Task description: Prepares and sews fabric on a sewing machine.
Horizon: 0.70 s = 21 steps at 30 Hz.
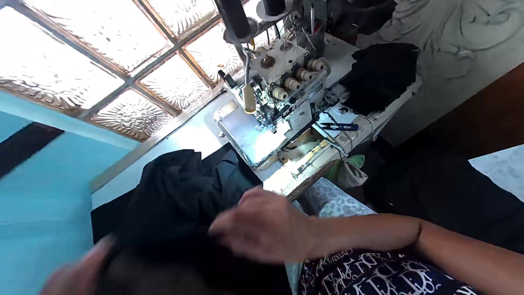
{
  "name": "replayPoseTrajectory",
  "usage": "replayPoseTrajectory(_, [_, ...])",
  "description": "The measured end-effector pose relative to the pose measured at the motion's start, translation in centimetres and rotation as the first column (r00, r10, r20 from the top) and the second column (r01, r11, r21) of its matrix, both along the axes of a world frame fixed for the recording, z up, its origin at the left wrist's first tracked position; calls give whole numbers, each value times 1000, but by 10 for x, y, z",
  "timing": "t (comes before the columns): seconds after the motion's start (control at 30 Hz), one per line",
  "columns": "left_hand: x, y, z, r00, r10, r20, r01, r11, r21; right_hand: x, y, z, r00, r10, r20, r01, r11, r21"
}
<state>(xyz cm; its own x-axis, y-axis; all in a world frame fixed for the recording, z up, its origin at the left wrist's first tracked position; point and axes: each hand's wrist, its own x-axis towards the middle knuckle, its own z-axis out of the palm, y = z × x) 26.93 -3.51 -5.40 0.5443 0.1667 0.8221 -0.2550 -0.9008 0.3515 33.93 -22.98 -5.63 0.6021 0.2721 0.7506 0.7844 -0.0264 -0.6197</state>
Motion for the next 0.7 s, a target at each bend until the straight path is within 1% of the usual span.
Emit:
replayPoseTrajectory(0.03, [39, -1, -4, 996, 21, -86, -8, 989, 144, 17, -9, -9, 992, -34, -120, 26, 997, -75])
replayPoseTrajectory(0.07, [79, -16, -5, 986, 24, -163, 10, 979, 203, 36, -18, -20, 974, -75, -215, 45, 989, -142])
replayPoseTrajectory(0.1, [114, -32, -10, 973, 7, -230, 43, 977, 209, 54, -27, -35, 954, -136, -267, 85, 977, -195])
replayPoseTrajectory(0.13, [142, -46, -19, 953, -27, -301, 83, 981, 174, 71, -37, -50, 929, -196, -314, 120, 962, -245])
replayPoseTrajectory(0.2, [176, -64, -37, 876, -75, -477, 131, 988, 83, 94, -55, -70, 877, -288, -386, 169, 934, -314])
replayPoseTrajectory(0.27, [192, -72, -48, 768, -104, -632, 144, 990, 12, 104, -68, -81, 842, -331, -426, 185, 919, -349])
replayPoseTrajectory(0.33, [199, -78, -42, 653, -139, -745, 153, 987, -49, 104, -79, -83, 834, -330, -441, 158, 911, -381])
replayPoseTrajectory(0.4, [201, -83, -31, 579, -156, -800, 172, 983, -67, 96, -88, -81, 848, -323, -419, 137, 899, -417])
replayPoseTrajectory(0.47, [205, -85, -28, 555, -138, -820, 131, 988, -77, 92, -89, -79, 877, -341, -338, 167, 877, -450])
replayPoseTrajectory(0.53, [209, -81, -36, 578, -87, -811, 14, 995, -96, 96, -80, -84, 902, -395, -176, 276, 839, -470])
replayPoseTrajectory(0.6, [217, -76, -49, 614, -42, -788, -109, 985, -137, 106, -69, -86, 896, -442, -47, 363, 790, -494])
replayPoseTrajectory(0.63, [220, -74, -55, 642, -22, -767, -134, 981, -140, 109, -63, -86, 887, -461, 8, 401, 763, -507])
replayPoseTrajectory(0.7, [222, -75, -62, 668, 23, -744, -136, 986, -92, 111, -56, -84, 858, -503, 104, 474, 696, -540])
